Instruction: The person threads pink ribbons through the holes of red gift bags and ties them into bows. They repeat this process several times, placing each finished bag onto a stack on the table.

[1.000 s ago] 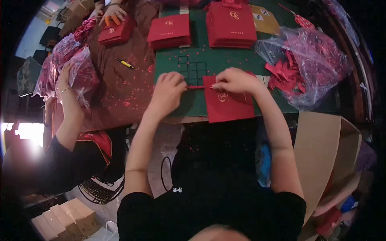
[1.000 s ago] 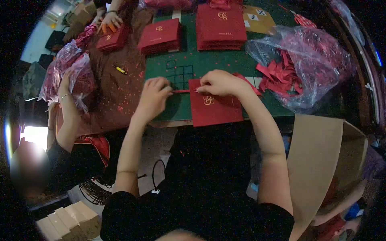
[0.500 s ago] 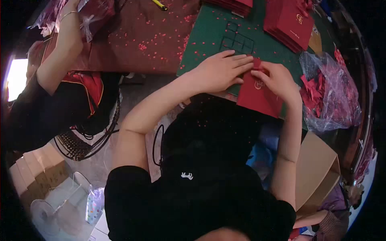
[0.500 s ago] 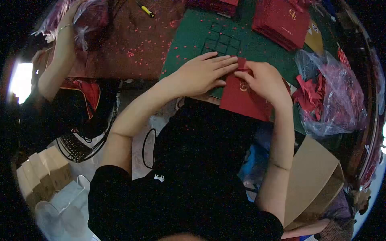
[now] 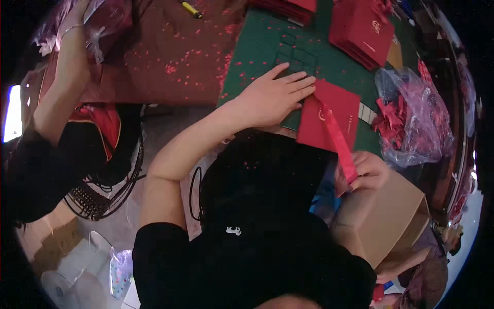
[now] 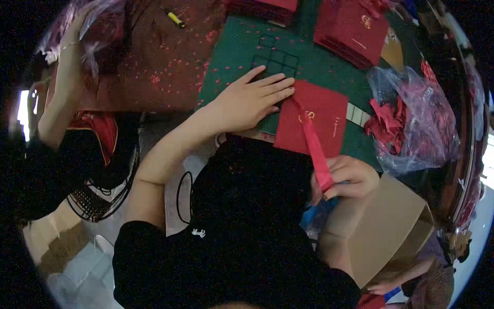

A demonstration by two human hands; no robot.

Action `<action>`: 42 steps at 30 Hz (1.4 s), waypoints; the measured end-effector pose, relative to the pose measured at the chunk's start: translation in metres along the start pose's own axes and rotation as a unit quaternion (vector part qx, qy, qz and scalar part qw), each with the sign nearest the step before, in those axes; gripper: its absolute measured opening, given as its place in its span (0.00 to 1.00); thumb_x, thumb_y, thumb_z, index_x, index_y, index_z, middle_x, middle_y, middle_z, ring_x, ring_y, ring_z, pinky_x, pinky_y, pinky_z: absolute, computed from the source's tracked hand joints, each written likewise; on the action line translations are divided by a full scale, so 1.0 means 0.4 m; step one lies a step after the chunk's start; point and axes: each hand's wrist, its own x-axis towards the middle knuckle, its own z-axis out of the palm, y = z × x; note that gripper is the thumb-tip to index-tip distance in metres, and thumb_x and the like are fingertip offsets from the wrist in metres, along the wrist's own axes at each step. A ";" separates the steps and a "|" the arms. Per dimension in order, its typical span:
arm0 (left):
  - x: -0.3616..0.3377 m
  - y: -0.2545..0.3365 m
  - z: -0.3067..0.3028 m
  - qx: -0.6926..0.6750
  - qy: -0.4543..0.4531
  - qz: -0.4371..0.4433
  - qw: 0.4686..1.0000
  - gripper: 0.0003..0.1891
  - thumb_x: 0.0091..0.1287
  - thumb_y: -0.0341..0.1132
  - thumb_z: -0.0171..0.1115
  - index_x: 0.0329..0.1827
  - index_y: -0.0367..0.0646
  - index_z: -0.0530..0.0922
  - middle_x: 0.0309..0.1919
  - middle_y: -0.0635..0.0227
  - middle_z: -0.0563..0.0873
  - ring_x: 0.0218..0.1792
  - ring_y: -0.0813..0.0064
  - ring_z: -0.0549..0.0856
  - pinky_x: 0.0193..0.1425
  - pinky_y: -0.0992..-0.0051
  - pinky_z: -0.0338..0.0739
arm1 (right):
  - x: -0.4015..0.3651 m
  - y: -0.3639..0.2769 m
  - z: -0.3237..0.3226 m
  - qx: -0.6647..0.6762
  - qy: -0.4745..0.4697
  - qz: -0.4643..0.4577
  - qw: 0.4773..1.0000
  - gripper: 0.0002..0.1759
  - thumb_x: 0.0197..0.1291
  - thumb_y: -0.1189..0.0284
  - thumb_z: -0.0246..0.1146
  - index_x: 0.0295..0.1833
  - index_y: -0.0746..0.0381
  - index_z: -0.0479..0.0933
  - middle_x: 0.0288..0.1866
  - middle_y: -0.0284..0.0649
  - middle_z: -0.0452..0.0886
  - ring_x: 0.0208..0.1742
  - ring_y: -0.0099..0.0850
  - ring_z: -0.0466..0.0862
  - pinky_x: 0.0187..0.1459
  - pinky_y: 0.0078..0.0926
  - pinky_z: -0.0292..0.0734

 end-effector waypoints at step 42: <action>-0.045 0.202 -0.003 -0.139 0.111 -0.242 0.954 0.12 0.52 0.31 0.70 0.40 0.49 0.85 0.48 0.77 0.81 0.57 0.66 0.71 0.63 0.62 0.57 | 0.055 0.139 0.068 -0.290 0.387 0.139 0.864 0.04 0.54 0.79 0.60 0.36 0.65 0.73 0.32 0.53 0.79 0.39 0.55 0.79 0.37 0.41 0.75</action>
